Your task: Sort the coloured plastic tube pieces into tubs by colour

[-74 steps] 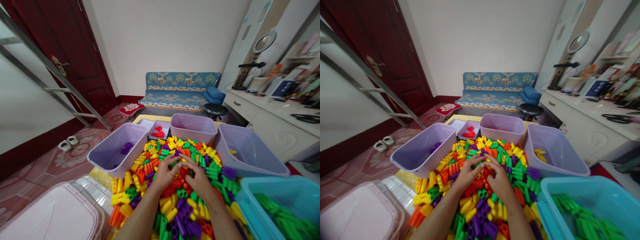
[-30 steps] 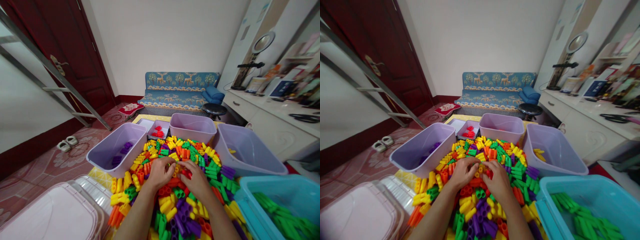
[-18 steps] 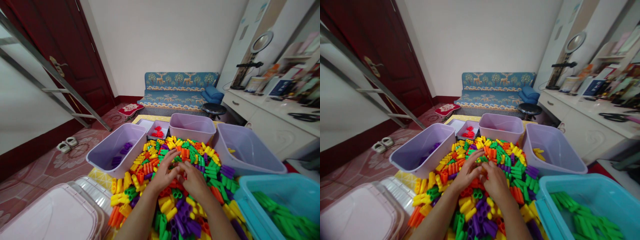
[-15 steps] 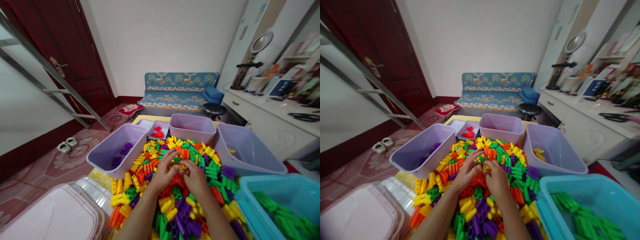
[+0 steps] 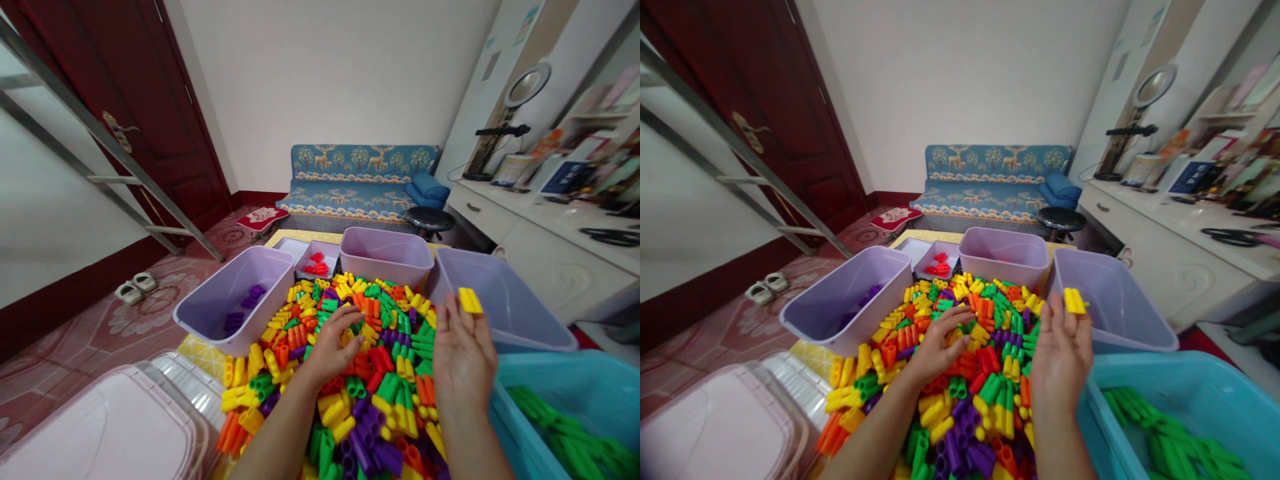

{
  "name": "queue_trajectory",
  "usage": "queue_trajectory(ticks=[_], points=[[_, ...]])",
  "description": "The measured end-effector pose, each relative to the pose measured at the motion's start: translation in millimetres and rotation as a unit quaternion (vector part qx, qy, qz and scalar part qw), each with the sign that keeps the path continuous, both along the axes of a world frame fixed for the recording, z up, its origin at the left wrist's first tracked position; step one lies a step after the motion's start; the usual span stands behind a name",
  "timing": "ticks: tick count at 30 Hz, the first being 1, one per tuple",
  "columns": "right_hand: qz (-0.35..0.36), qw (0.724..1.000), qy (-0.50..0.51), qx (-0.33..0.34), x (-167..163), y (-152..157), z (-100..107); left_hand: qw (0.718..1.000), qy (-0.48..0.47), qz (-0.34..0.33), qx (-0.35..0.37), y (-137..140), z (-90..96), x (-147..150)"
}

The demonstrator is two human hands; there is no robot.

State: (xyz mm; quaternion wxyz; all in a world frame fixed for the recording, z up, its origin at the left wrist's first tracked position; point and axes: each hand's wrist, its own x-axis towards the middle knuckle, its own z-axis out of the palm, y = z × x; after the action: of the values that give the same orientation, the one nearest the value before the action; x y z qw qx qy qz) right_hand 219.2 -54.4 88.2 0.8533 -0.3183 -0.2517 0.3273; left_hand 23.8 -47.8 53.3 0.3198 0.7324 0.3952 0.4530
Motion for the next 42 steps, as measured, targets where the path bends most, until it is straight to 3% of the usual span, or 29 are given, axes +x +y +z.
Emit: queue_trajectory(ticks=[4,9,13,17,20,24,27,32,37,42], points=[[0.026,1.0,0.008,-0.003,1.0,-3.3,1.9,1.0,0.004,0.004,0.005,0.3,-1.1,0.4],[0.098,0.978,-0.136,-0.127,-1.9,6.0,-22.4,0.998,-0.011,0.035,0.055,3.4,-6.9,0.4],[0.1,0.897,-0.374,-0.213,-4.7,17.1,-50.6,0.978,0.041,0.154,0.133,5.4,-9.6,-3.0],[0.074,0.803,-0.56,-0.187,-11.1,19.7,-67.7,0.937,0.147,0.289,0.132,5.2,-10.1,-5.7],[0.066,0.746,-0.644,-0.157,-18.9,16.8,-70.8,0.935,0.208,0.278,0.071,5.0,-11.9,-4.0],[0.101,0.697,-0.697,-0.134,-30.1,12.1,-67.5,0.959,0.221,0.177,0.024,5.5,-12.0,-1.3],[0.14,0.708,-0.683,-0.114,-35.5,10.5,-63.8,0.978,0.177,0.107,0.004,6.1,-10.9,-1.6],[0.163,0.737,-0.646,-0.115,-36.0,10.2,-57.9,0.994,0.083,0.058,-0.039,7.1,-14.0,-2.9],[0.183,0.763,-0.611,-0.107,-33.6,7.2,-45.8,0.998,-0.011,0.043,-0.037,6.5,-13.5,-1.2],[0.207,0.782,-0.579,-0.103,-32.0,3.5,-34.3,0.997,-0.034,0.052,-0.045,6.0,-8.8,-0.4]])
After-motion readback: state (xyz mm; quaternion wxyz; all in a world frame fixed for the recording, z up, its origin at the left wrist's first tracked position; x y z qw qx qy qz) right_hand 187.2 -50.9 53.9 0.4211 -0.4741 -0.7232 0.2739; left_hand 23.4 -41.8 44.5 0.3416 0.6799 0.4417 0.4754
